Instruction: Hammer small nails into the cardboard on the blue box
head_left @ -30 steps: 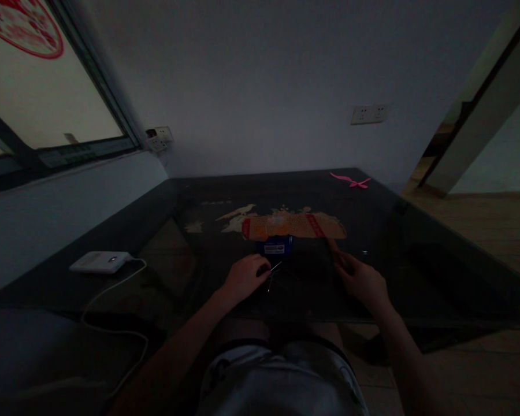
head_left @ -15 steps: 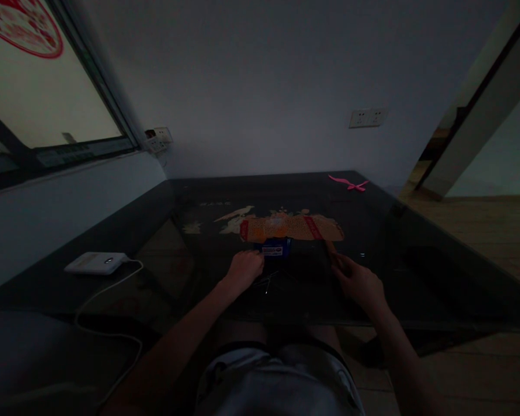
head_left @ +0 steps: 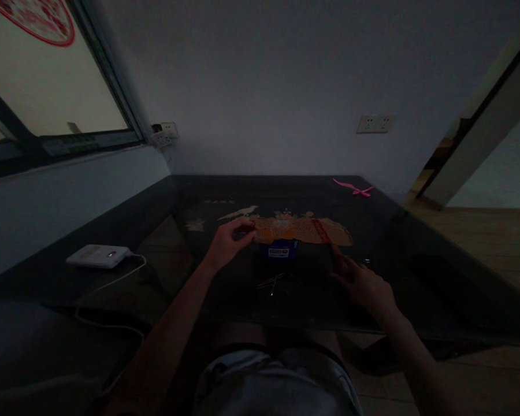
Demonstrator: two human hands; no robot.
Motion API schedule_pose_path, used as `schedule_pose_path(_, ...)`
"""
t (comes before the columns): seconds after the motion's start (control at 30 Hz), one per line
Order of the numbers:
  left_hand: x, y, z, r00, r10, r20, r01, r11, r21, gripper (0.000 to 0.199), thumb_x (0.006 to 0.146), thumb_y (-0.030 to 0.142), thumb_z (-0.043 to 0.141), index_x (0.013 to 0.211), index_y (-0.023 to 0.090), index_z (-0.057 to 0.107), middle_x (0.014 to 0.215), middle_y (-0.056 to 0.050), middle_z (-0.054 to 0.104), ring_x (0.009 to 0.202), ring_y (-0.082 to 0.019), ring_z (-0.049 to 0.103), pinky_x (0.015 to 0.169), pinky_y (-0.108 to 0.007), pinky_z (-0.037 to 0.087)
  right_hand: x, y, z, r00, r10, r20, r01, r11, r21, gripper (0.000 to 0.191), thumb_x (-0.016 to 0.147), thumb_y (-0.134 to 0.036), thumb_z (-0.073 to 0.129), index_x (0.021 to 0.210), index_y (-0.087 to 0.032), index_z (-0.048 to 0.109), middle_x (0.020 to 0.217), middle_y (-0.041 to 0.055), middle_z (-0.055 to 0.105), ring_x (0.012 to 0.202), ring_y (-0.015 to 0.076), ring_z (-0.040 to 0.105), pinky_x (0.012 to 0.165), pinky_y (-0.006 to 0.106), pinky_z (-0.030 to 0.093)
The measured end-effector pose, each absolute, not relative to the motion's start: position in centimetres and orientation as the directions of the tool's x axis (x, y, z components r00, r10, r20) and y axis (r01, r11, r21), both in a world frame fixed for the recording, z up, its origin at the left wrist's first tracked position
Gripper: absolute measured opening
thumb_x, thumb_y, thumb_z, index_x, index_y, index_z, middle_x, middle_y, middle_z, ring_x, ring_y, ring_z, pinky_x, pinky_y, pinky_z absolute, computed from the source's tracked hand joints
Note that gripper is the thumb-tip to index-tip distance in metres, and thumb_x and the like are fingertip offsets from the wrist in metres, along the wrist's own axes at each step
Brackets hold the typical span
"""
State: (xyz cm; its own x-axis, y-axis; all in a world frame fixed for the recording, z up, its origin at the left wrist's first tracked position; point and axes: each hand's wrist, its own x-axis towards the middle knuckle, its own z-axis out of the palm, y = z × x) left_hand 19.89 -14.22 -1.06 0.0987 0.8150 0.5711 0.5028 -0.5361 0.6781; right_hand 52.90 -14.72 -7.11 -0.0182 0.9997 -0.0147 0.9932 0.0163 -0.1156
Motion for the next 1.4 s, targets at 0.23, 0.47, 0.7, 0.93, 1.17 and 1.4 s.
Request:
schedule_pose_path(0.23, 22.3, -6.8, -2.1, -0.149, 0.778, 0.61, 0.405, -0.515, 0.756, 0.01, 0.076, 0.022, 0.058, 0.081, 0.013, 0.061, 0.08, -0.004, 0.067, 0.072, -0.013, 0.064, 0.069, -0.025, 0.052, 54.2, -12.5, -7.2, -0.162, 0.985, -0.064, 0.98, 0.154, -0.124, 0.05, 0.086, -0.032, 0.042, 0.133, -0.013, 0.039, 0.108, 0.0166, 0.063, 0.093, 0.0283, 0.063, 0.067, 0.033, 0.043)
schedule_pose_path(0.47, 22.5, -7.0, -4.2, -0.139, 0.76, 0.635, 0.486, -0.506, 0.712, 0.01, 0.077, 0.017, 0.058, 0.085, 0.014, 0.062, 0.084, -0.005, 0.067, 0.076, -0.013, 0.064, 0.07, -0.025, 0.05, 57.0, -10.0, -7.5, -0.198, 0.978, -0.065, 0.979, 0.193, -0.071, 0.065, 0.08, -0.016, 0.046, 0.141, -0.01, 0.024, 0.114, 0.0211, 0.06, 0.097, 0.0286, 0.062, 0.071, 0.033, 0.044)
schedule_pose_path(0.7, 22.3, -6.4, -4.9, -0.154, 0.748, 0.646, 0.489, -0.511, 0.707, 0.006, 0.078, 0.017, 0.058, 0.081, 0.016, 0.062, 0.077, -0.003, 0.067, 0.071, -0.012, 0.063, 0.065, -0.022, 0.05, 59.1, -7.1, -7.8, -0.176, 0.975, -0.135, 0.965, 0.143, -0.22, 0.048, 0.082, -0.027, 0.047, 0.129, -0.014, 0.045, 0.11, 0.0201, 0.064, 0.094, 0.0318, 0.063, 0.074, 0.038, 0.045)
schedule_pose_path(0.93, 22.3, -6.2, -5.4, -0.135, 0.756, 0.641, 0.539, -0.487, 0.687, 0.007, 0.079, 0.021, 0.058, 0.081, 0.017, 0.063, 0.078, -0.003, 0.068, 0.072, -0.014, 0.064, 0.068, -0.025, 0.05, 59.9, -6.3, -6.0, -0.167, 0.979, -0.119, 0.886, 0.096, -0.453, 0.035, 0.072, -0.017, 0.053, 0.105, -0.012, 0.061, 0.098, 0.0121, 0.068, 0.084, 0.0221, 0.065, 0.068, 0.027, 0.049)
schedule_pose_path(1.17, 22.3, -6.4, -5.4, -0.127, 0.759, 0.639, 0.569, -0.472, 0.673, 0.008, 0.08, 0.021, 0.057, 0.083, 0.017, 0.063, 0.079, -0.004, 0.069, 0.074, -0.014, 0.064, 0.071, -0.027, 0.05, 60.6, -7.8, -3.6, -0.036, 0.99, -0.137, 0.635, -0.083, -0.768, 0.037, 0.071, -0.026, 0.054, 0.106, -0.014, 0.055, 0.053, -0.0047, 0.05, 0.038, 0.0101, 0.045, 0.036, 0.022, 0.036)
schedule_pose_path(1.4, 22.2, -6.6, -5.1, -0.109, 0.789, 0.605, 0.597, -0.434, 0.674, 0.009, 0.08, 0.02, 0.057, 0.084, 0.018, 0.064, 0.083, -0.003, 0.069, 0.076, -0.014, 0.065, 0.072, -0.026, 0.049, 59.2, -10.8, 0.9, -0.022, 0.999, 0.025, 0.342, 0.031, -0.939, 0.039, 0.073, -0.037, 0.063, 0.107, -0.021, 0.051, 0.059, -0.0039, 0.047, 0.044, 0.009, 0.044, 0.039, 0.021, 0.037)
